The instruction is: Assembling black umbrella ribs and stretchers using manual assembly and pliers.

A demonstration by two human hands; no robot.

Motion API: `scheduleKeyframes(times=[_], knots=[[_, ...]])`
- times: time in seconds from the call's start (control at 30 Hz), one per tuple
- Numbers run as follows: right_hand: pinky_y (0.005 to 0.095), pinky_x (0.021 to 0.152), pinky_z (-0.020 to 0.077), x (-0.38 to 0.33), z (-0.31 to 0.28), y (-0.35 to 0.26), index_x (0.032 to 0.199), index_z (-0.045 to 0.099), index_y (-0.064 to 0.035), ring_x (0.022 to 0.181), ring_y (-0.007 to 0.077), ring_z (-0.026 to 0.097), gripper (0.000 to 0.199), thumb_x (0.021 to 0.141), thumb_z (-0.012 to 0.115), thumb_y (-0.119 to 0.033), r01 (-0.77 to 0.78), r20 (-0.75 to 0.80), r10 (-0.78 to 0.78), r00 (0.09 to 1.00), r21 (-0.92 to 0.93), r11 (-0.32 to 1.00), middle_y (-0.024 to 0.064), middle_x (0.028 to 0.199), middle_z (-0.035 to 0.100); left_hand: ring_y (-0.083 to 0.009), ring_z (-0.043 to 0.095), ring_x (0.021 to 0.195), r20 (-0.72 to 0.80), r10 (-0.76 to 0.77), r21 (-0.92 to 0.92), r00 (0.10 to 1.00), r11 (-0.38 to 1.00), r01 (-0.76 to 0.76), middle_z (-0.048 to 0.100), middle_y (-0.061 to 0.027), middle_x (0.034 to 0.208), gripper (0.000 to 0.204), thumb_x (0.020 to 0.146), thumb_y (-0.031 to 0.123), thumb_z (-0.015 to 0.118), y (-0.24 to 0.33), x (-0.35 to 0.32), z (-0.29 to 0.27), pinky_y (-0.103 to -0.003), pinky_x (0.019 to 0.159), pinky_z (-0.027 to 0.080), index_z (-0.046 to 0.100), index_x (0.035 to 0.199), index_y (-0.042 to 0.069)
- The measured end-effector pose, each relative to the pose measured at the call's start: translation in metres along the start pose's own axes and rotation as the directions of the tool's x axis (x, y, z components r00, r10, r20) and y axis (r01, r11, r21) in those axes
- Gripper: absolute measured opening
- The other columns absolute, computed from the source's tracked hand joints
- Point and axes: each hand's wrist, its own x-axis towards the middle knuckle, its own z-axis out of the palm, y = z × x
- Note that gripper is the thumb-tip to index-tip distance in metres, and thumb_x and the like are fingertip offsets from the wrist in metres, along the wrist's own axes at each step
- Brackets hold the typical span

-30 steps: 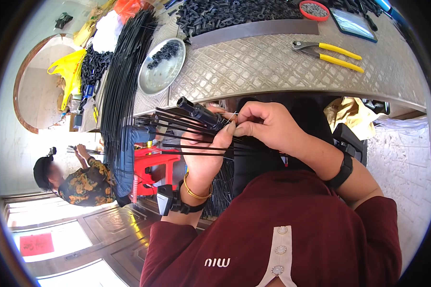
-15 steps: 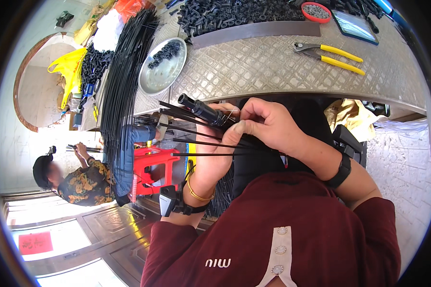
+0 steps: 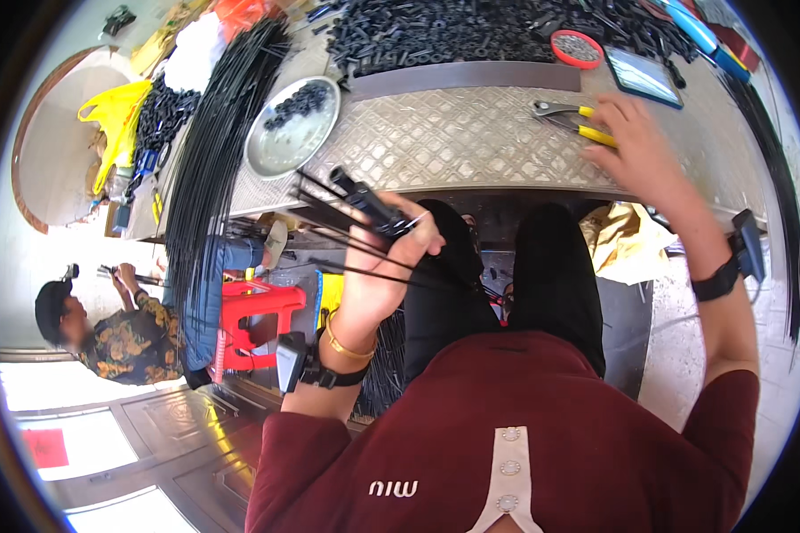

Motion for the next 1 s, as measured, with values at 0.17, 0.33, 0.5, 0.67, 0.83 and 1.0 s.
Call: scheduleKeyframes(times=[0.17,0.33,0.5,0.67,0.83,1.0], knots=[[0.0385,0.080,0.0405,0.002,-0.004,0.019,0.090,0.056,-0.0025,0.097,0.0298,0.049,0.034,0.079,0.064,-0.033,0.059,0.201,-0.017,0.979,-0.201,0.978,0.0112,0.100,0.052,-0.0180,0.055,0.066,0.069,-0.008,-0.112,0.998,0.994,0.016,0.053,-0.0105,0.077,0.020,0.083,-0.002,0.059,-0.002,0.003,0.005,-0.036,0.066,0.050,0.044,0.095,0.004],[0.0356,0.078,0.0422,0.008,-0.053,-0.041,0.090,0.058,-0.0024,0.092,0.0293,0.052,0.025,0.079,0.065,-0.024,-0.464,0.503,0.199,0.841,0.480,0.745,0.0090,0.094,0.053,-0.0172,0.054,0.066,0.110,-0.061,-0.079,0.992,0.994,0.070,0.053,-0.0102,0.076,0.021,0.083,-0.003,0.059,0.004,0.002,0.007,-0.034,0.065,0.048,0.043,0.095,0.005],[0.0405,0.087,0.0426,0.019,-0.084,-0.085,0.088,0.060,-0.0027,0.101,0.0276,0.053,0.015,0.075,0.062,-0.009,0.451,0.023,-0.451,0.892,-0.033,0.892,0.0084,0.109,0.056,-0.0169,0.055,0.069,0.162,-0.113,-0.011,0.980,0.993,0.116,0.054,-0.0101,0.079,0.024,0.084,-0.002,0.058,0.005,0.004,0.013,-0.032,0.064,0.047,0.042,0.100,0.006],[0.0467,0.100,0.0331,0.035,-0.092,-0.084,0.091,0.063,-0.0052,0.111,0.0252,0.049,0.017,0.074,0.061,-0.007,0.507,0.022,-0.529,0.849,-0.318,0.801,0.0051,0.121,0.053,-0.0067,0.046,0.076,0.196,-0.195,0.073,0.961,0.980,0.184,0.052,0.0025,0.082,0.027,0.080,-0.003,0.065,0.006,0.004,0.014,-0.023,0.065,0.040,0.051,0.101,0.005],[0.0481,0.104,0.0278,0.034,-0.085,-0.097,0.094,0.064,-0.0061,0.115,0.0234,0.046,0.020,0.075,0.059,-0.010,0.525,0.053,-0.541,0.840,-0.338,0.781,0.0026,0.123,0.051,-0.0070,0.047,0.078,0.217,-0.175,0.027,0.960,0.984,0.173,0.052,0.0011,0.087,0.030,0.079,-0.003,0.065,-0.003,-0.003,0.008,-0.024,0.067,0.041,0.049,0.103,0.005],[0.0496,0.106,0.0239,0.033,-0.086,-0.107,0.096,0.065,-0.0050,0.115,0.0219,0.044,0.026,0.072,0.059,-0.010,0.488,0.100,-0.490,0.866,-0.387,0.782,0.0021,0.125,0.049,-0.0141,0.054,0.073,0.144,-0.073,0.150,0.987,0.987,0.051,0.056,-0.0079,0.081,0.025,0.083,0.000,0.061,-0.008,-0.005,0.009,-0.028,0.068,0.045,0.043,0.100,0.004]])
